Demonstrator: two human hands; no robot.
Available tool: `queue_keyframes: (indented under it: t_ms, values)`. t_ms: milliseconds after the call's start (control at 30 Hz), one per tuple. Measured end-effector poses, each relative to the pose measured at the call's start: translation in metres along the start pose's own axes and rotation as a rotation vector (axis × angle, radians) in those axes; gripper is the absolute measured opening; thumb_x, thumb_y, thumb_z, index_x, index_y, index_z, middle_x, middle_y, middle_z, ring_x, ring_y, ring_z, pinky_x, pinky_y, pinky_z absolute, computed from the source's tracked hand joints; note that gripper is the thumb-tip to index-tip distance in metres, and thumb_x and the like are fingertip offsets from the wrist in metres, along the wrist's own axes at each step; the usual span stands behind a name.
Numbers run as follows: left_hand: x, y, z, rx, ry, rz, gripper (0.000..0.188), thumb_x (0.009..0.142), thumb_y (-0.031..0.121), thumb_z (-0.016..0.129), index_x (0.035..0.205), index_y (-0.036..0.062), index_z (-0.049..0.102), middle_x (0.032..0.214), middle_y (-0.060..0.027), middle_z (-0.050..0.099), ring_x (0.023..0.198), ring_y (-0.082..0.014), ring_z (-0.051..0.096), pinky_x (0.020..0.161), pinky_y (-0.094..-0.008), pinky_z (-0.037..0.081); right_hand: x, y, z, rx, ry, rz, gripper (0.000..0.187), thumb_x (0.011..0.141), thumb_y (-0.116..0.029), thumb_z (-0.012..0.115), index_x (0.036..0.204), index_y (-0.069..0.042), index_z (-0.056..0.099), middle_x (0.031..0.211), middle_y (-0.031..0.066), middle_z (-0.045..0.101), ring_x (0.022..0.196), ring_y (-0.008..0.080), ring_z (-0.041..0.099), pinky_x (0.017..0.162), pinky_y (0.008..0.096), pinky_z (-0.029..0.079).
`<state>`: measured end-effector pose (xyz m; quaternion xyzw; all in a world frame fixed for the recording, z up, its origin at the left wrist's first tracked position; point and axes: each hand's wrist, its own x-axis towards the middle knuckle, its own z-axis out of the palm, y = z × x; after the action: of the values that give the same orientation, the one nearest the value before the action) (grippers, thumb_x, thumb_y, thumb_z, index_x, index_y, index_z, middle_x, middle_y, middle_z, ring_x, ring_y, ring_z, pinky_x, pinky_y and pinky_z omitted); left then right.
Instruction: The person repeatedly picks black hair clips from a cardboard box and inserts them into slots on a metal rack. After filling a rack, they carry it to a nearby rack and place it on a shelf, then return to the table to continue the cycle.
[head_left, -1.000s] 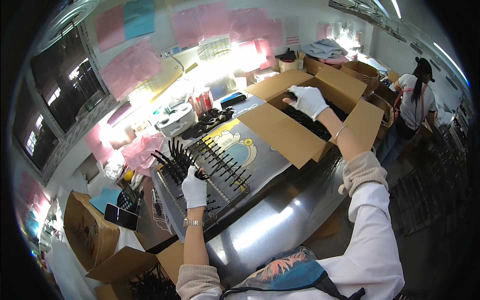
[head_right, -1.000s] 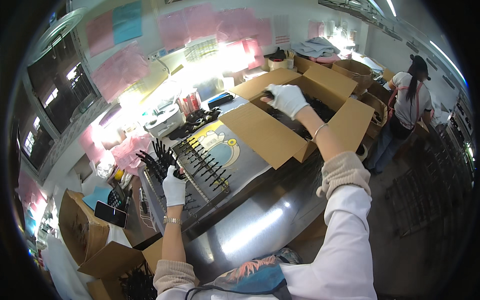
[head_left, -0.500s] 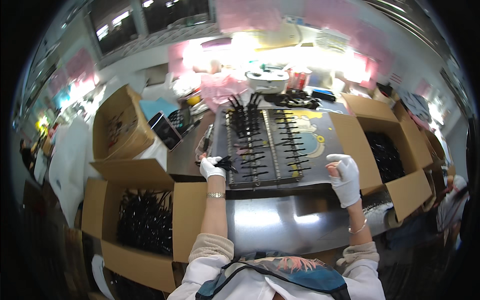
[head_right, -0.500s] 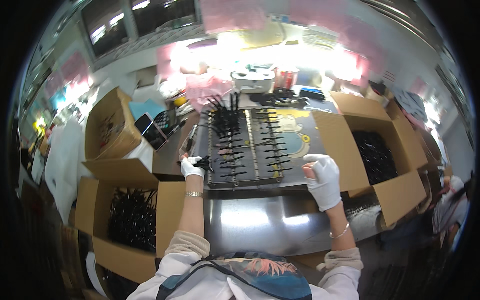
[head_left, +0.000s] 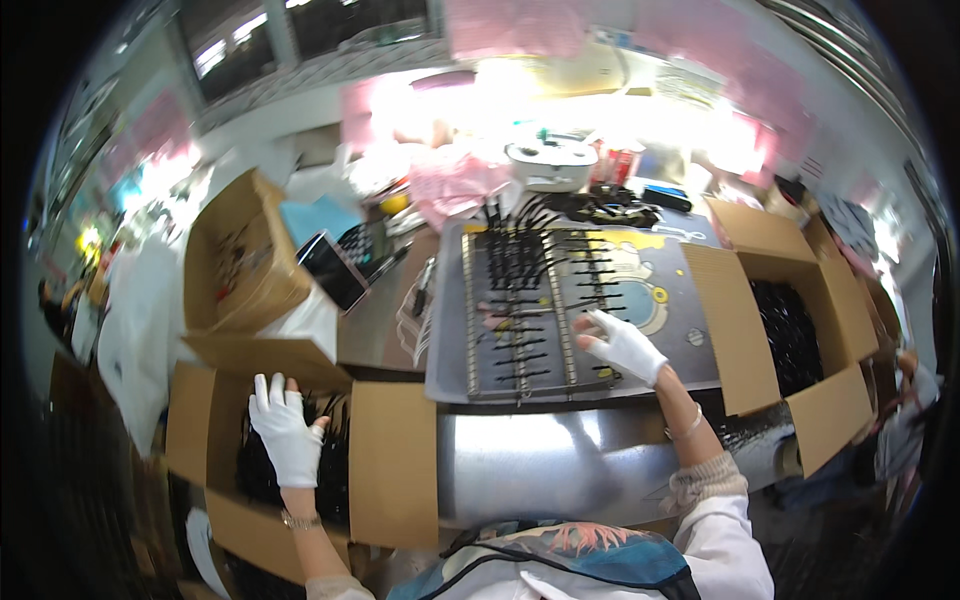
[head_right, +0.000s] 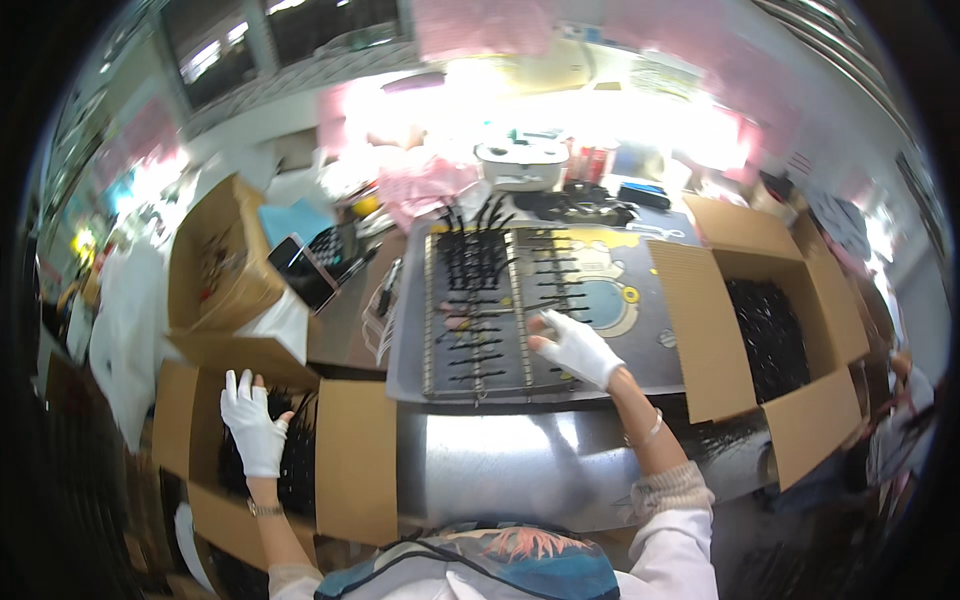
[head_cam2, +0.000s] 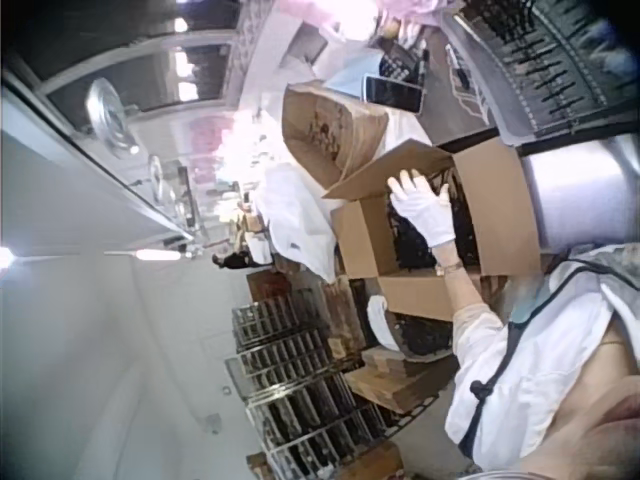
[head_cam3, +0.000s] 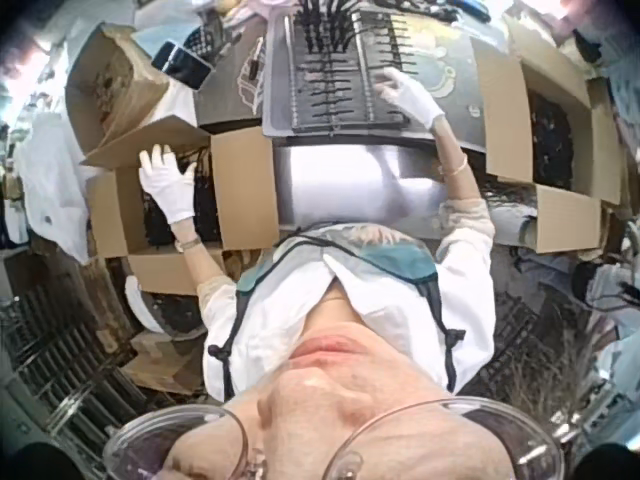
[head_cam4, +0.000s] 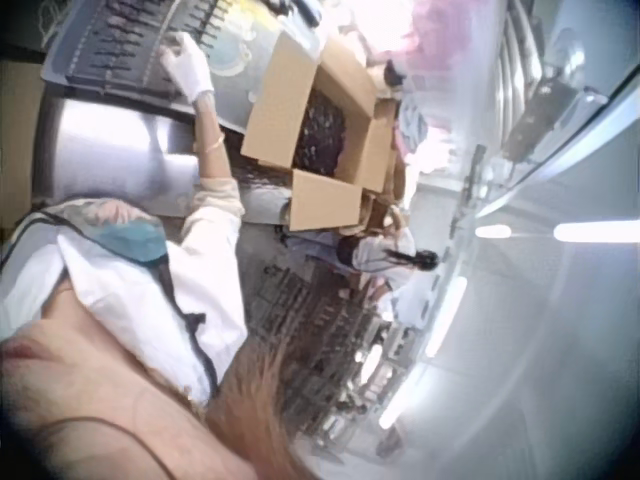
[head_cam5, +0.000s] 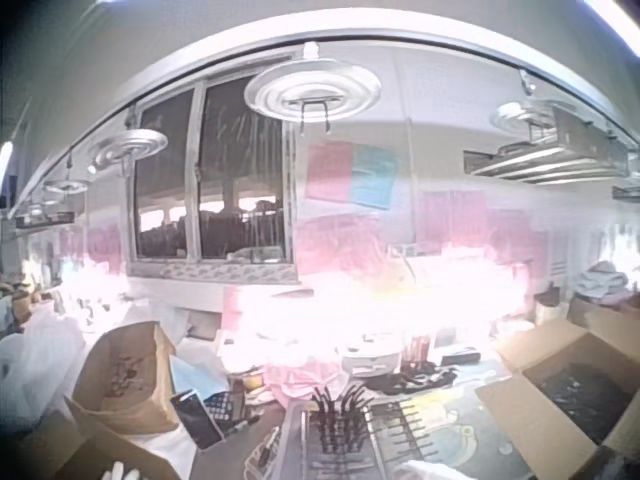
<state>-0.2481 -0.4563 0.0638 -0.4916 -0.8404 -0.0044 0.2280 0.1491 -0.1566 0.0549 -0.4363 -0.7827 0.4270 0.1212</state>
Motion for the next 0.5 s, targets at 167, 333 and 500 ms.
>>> queue_keyframes:
  t_ms: [167,333,500]
  values:
    - [0.081,0.140,0.022,-0.967,0.140,0.337,0.081,0.076,0.022,0.083,0.143,-0.0032,0.045,0.141,-0.0213,0.052,0.128,-0.0375,0.052,0.110,-0.0433,0.040,0.107,-0.029,0.041,0.096,0.594,-0.162,0.091,0.075,-0.036,0.083,0.145,0.004,0.040,0.143,0.0252,0.050,0.129,0.0352,0.053,0.109,0.0373,0.041]
    - [0.235,0.278,0.091,-1.781,-0.112,-0.070,0.105,0.080,0.032,0.085,0.158,0.0020,0.021,0.139,-0.0154,0.056,0.125,-0.0205,0.054,0.111,-0.0354,0.038,0.207,-0.057,0.080,0.534,1.032,-0.207,0.095,0.076,-0.020,0.085,0.151,0.003,0.032,0.146,0.0238,0.048,0.129,0.0334,0.054,0.110,0.0348,0.041]
    - [0.270,0.319,0.115,-1.964,0.106,-0.029,0.016,0.090,0.011,0.076,0.087,0.0054,0.061,0.082,0.0055,0.057,0.079,-0.0051,0.051,0.074,-0.0224,0.045,0.251,-0.054,0.073,0.335,1.130,0.043,0.044,0.085,-0.028,0.073,0.123,-0.011,0.060,0.098,0.0189,0.072,0.087,0.0373,0.071,0.078,0.0448,0.056]
